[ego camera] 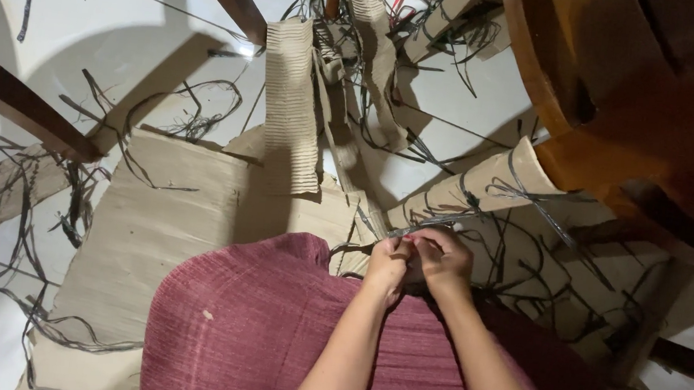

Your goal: Wrapping wooden chair legs with corrugated cardboard and securing the wrapping with wire ties using pliers for protection during transport.

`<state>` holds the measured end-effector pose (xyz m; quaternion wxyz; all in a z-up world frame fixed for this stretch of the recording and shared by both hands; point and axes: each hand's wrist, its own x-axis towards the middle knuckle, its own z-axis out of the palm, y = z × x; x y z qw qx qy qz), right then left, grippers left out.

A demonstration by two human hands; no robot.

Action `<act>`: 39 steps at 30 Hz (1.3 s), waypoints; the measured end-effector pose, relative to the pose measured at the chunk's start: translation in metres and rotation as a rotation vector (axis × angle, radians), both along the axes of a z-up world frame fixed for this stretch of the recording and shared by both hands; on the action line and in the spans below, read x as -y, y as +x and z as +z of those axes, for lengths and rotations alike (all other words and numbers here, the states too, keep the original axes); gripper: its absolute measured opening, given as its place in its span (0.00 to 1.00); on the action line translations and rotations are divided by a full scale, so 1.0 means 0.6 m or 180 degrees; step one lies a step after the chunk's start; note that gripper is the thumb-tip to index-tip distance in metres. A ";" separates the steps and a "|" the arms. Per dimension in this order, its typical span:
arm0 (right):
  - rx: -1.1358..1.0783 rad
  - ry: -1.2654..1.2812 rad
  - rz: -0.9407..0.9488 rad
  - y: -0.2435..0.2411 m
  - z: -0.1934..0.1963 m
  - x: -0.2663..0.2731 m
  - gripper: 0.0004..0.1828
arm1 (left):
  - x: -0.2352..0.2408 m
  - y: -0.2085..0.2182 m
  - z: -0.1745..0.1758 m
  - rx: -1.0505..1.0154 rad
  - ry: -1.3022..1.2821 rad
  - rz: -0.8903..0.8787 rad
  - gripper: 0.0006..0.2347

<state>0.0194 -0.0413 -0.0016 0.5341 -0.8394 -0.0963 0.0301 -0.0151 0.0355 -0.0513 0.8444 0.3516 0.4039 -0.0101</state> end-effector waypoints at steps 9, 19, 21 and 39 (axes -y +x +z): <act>-0.0332 -0.0116 -0.0530 -0.013 0.035 -0.019 0.08 | 0.001 -0.001 0.014 0.0057 0.0222 0.0026 0.11; -0.0705 0.0150 -0.0575 0.001 0.011 -0.009 0.14 | 0.016 0.001 -0.030 0.0054 0.0233 0.0084 0.12; -0.0878 0.0180 -0.0613 0.009 0.000 -0.003 0.19 | 0.017 0.000 -0.024 0.0045 0.0229 0.0097 0.12; -0.1769 0.0370 -0.0510 0.018 0.039 -0.017 0.13 | 0.015 -0.001 0.010 -0.0259 0.0598 0.0162 0.14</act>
